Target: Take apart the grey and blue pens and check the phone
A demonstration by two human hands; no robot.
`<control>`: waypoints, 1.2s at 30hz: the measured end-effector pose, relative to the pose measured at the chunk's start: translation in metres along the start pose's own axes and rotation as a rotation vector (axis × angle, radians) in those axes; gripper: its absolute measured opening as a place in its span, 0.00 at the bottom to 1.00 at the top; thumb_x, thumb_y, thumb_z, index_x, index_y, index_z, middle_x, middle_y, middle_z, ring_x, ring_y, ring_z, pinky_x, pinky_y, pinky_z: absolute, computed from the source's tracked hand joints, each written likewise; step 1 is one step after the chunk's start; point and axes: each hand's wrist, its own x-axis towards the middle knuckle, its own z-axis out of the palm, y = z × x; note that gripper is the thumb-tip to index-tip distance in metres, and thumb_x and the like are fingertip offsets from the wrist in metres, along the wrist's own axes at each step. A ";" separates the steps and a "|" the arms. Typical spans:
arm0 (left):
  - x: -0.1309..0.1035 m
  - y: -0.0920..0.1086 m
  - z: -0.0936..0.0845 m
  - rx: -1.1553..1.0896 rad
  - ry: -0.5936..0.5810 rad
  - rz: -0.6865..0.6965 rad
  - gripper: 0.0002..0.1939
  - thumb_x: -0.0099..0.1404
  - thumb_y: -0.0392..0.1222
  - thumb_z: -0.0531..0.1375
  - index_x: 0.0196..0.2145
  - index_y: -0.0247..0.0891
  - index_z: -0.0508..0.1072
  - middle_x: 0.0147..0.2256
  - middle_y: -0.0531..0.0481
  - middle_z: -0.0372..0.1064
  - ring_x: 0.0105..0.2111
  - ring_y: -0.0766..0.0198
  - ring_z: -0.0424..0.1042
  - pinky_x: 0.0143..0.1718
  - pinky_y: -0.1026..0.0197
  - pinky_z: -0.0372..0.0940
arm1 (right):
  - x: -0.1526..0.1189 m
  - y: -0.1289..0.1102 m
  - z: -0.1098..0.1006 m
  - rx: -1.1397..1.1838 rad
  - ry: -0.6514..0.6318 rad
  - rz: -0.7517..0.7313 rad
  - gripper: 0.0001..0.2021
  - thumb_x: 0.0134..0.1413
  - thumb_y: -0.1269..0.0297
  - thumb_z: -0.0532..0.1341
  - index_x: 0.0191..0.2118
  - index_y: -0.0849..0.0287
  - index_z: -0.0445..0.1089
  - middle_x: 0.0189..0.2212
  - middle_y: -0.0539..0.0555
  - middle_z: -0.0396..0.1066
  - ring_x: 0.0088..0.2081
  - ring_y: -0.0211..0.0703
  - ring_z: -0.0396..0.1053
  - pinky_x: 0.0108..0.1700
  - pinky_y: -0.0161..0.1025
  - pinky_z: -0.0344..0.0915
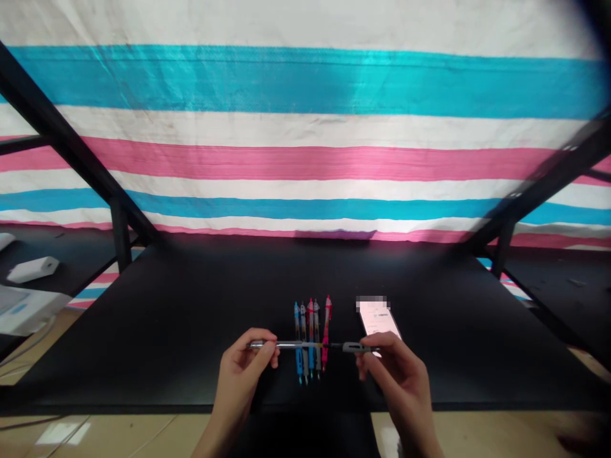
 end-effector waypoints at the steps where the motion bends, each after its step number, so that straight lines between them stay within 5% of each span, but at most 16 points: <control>1: 0.000 0.000 0.000 0.005 0.000 0.000 0.13 0.56 0.49 0.72 0.32 0.37 0.79 0.25 0.51 0.73 0.24 0.65 0.70 0.30 0.63 0.63 | 0.000 0.000 0.000 -0.008 0.002 0.000 0.05 0.57 0.62 0.69 0.39 0.56 0.76 0.26 0.50 0.74 0.23 0.37 0.70 0.28 0.34 0.67; 12: -0.002 0.003 0.009 -0.034 -0.032 -0.018 0.14 0.56 0.50 0.71 0.31 0.37 0.79 0.23 0.51 0.72 0.23 0.66 0.69 0.28 0.64 0.63 | -0.002 0.007 0.003 -0.076 -0.059 -0.028 0.04 0.58 0.63 0.68 0.39 0.55 0.76 0.27 0.50 0.75 0.23 0.37 0.71 0.26 0.33 0.68; 18: -0.003 -0.003 0.010 0.059 -0.077 -0.005 0.14 0.58 0.51 0.70 0.32 0.37 0.79 0.23 0.51 0.72 0.25 0.64 0.70 0.31 0.63 0.64 | 0.005 0.012 0.006 -0.408 -0.259 -0.283 0.07 0.62 0.69 0.62 0.43 0.55 0.78 0.35 0.55 0.79 0.28 0.41 0.76 0.30 0.34 0.72; 21: -0.002 -0.004 0.010 0.077 -0.070 -0.006 0.14 0.58 0.51 0.70 0.33 0.37 0.78 0.24 0.51 0.73 0.25 0.64 0.70 0.31 0.63 0.64 | 0.010 0.013 0.006 -0.490 -0.243 -0.387 0.07 0.63 0.69 0.60 0.41 0.55 0.77 0.35 0.56 0.80 0.32 0.44 0.78 0.32 0.34 0.73; 29: -0.006 -0.009 0.011 0.088 -0.080 -0.027 0.15 0.57 0.53 0.70 0.31 0.37 0.78 0.22 0.51 0.72 0.24 0.63 0.69 0.28 0.64 0.62 | 0.011 0.007 0.007 -0.658 -0.211 -0.381 0.12 0.69 0.60 0.58 0.35 0.55 0.75 0.24 0.51 0.75 0.26 0.42 0.72 0.29 0.35 0.66; 36: -0.005 -0.006 0.012 0.028 -0.023 -0.037 0.16 0.55 0.53 0.71 0.32 0.37 0.78 0.22 0.53 0.70 0.24 0.65 0.68 0.29 0.65 0.62 | 0.010 0.011 0.008 -0.581 -0.260 -0.439 0.07 0.67 0.66 0.60 0.46 0.53 0.75 0.32 0.53 0.77 0.31 0.44 0.75 0.33 0.36 0.70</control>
